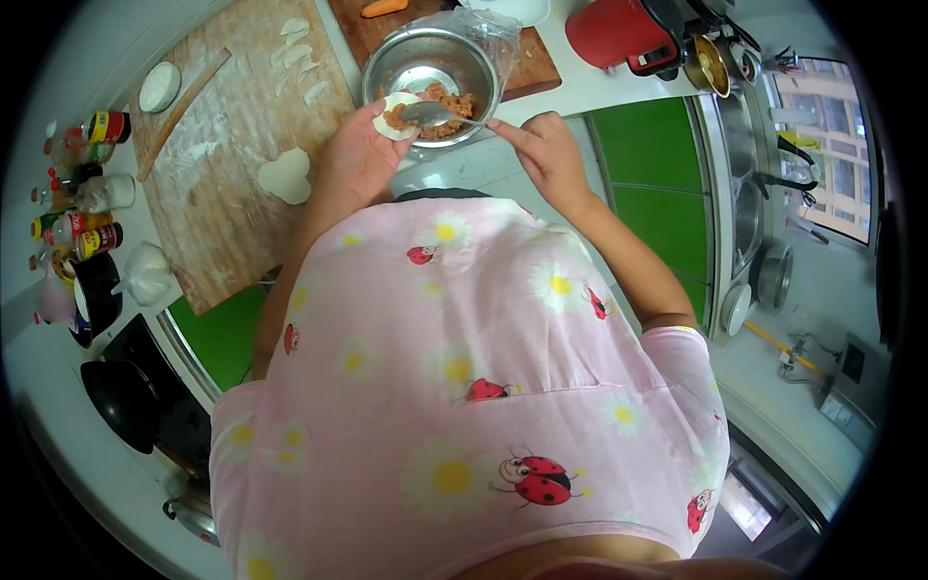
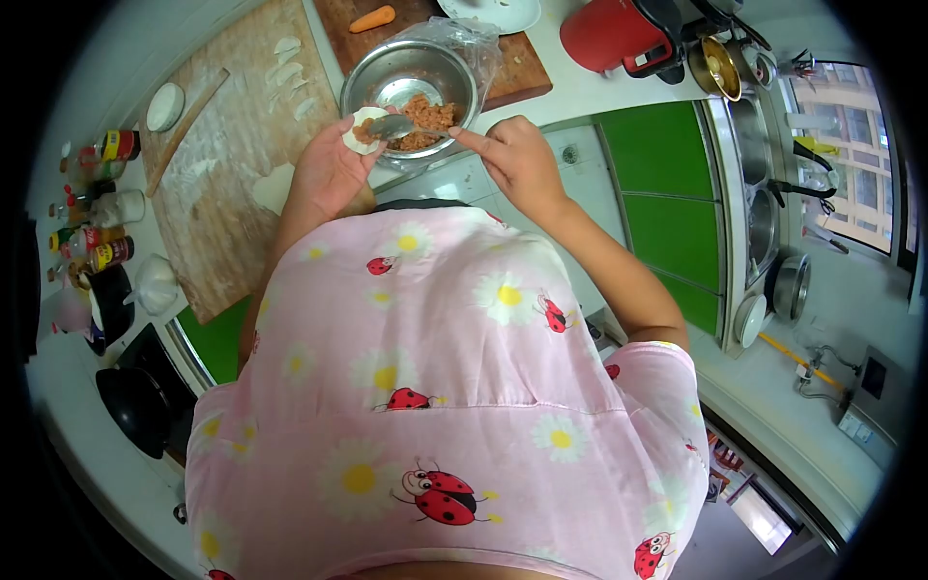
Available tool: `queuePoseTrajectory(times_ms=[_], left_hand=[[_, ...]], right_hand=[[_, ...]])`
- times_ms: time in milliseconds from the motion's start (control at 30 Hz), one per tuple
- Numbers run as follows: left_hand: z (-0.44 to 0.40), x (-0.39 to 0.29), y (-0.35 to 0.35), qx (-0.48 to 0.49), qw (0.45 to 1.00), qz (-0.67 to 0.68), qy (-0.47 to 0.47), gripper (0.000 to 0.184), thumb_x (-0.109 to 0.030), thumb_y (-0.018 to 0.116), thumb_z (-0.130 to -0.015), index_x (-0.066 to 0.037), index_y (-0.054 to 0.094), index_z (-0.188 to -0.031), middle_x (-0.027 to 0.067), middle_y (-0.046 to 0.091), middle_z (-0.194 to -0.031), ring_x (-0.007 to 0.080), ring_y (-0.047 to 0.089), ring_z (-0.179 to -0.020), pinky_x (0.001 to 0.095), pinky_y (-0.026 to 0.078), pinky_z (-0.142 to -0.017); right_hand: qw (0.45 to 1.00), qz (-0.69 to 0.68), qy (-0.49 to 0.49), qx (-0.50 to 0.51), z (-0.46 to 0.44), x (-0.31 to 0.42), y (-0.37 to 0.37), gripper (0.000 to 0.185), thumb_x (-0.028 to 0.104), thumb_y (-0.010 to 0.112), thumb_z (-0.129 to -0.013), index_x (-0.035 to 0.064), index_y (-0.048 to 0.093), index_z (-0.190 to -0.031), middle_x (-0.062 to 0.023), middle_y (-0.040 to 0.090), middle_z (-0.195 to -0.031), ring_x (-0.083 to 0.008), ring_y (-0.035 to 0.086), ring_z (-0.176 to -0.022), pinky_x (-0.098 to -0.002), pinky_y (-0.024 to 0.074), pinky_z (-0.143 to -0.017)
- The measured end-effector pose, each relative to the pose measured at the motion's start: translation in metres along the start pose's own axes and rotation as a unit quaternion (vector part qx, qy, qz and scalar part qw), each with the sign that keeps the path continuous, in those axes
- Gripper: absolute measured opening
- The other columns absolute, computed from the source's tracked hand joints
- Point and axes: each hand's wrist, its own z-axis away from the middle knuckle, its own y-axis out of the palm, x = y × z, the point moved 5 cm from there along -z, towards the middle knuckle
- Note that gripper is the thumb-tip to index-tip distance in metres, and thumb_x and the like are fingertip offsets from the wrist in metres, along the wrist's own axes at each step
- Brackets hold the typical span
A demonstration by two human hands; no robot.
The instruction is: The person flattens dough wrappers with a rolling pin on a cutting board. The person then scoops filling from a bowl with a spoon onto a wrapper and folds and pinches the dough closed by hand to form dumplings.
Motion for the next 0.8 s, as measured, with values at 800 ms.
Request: queuePoseTrajectory(times_ms=[800], left_hand=[[-0.004, 0.003, -0.021, -0.013, 0.999, -0.052, 0.001, 0.04, -0.022, 0.032, -0.102, 0.006, 0.046, -0.127, 0.0193, 0.055, -0.129, 0.0312, 0.056, -0.118, 0.0386, 0.049, -0.097]], right_hand=[[0.993, 0.071, 0.091, 0.015, -0.016, -0.013, 0.01, 0.031, 0.003, 0.061, -0.08, 0.0087, 0.068, -0.11, -0.0083, 0.054, -0.071, -0.0249, 0.053, -0.072, -0.0358, 0.0449, -0.067]])
